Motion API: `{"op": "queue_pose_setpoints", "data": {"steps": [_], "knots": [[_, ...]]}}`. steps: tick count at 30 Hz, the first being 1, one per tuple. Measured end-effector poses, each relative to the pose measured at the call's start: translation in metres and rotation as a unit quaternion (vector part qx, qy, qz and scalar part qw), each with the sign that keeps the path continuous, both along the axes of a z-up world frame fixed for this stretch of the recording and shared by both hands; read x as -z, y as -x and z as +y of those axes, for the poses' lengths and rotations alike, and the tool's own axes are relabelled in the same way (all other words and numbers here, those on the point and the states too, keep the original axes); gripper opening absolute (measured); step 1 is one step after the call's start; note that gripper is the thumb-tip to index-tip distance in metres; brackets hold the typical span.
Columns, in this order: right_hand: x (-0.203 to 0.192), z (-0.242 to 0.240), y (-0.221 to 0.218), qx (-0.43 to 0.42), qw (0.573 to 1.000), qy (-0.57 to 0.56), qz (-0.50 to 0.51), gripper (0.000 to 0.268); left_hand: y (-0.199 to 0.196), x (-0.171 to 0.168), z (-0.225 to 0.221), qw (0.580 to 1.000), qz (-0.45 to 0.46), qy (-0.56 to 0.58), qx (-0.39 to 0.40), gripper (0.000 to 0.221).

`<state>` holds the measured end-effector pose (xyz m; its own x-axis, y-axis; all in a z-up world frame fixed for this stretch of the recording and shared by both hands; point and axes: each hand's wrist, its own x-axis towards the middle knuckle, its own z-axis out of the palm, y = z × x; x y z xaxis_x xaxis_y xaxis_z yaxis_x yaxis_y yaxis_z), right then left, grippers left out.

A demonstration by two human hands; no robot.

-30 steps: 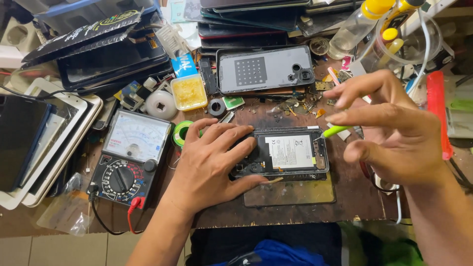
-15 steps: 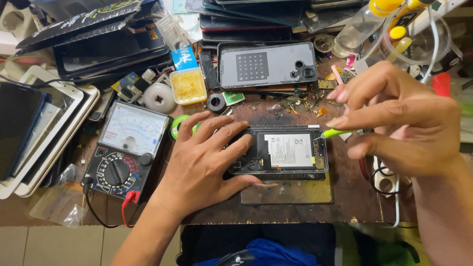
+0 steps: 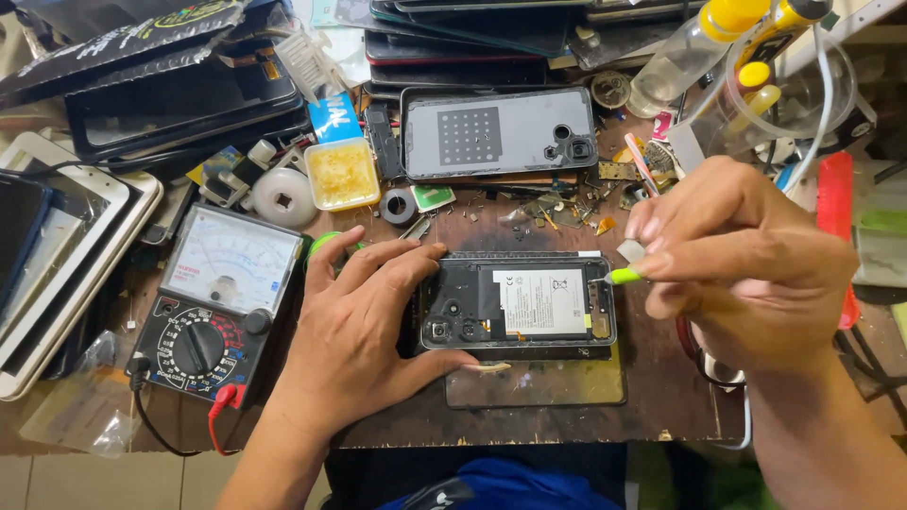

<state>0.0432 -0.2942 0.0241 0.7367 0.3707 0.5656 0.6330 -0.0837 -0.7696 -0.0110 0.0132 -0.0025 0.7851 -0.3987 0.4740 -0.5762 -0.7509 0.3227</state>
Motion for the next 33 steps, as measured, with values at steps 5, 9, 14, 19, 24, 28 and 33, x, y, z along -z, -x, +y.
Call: {"op": "queue_pose_setpoints", "data": {"steps": [5,9,14,19,24,28,33], "knots": [[-0.010,0.002,0.003,-0.008,1.000,0.017,0.020,0.016,0.000,0.000,0.000,1.000,-0.004,0.001,0.001,0.080],[-0.001,-0.003,-0.001,-0.022,0.999,0.034,-0.021,0.025,0.000,0.000,-0.001,1.000,0.010,0.000,0.000,0.083],[0.001,-0.004,-0.003,0.006,1.000,-0.018,0.011,0.015,0.002,-0.001,0.000,1.000,0.014,-0.002,-0.024,0.091],[-0.003,0.001,-0.008,-0.026,0.999,0.022,0.012,0.014,0.002,0.001,0.002,0.999,0.011,0.037,-0.028,0.092],[0.007,0.001,-0.011,-0.001,1.000,-0.028,-0.006,0.018,0.001,0.000,0.003,0.999,0.018,0.038,-0.030,0.088],[-0.003,-0.002,-0.007,-0.011,1.000,0.007,0.027,0.019,0.001,0.004,0.005,0.999,0.013,0.043,-0.030,0.087],[0.002,-0.002,-0.004,-0.007,1.000,0.022,-0.005,0.017,0.002,0.007,0.006,0.999,0.011,0.046,-0.018,0.088]]}}
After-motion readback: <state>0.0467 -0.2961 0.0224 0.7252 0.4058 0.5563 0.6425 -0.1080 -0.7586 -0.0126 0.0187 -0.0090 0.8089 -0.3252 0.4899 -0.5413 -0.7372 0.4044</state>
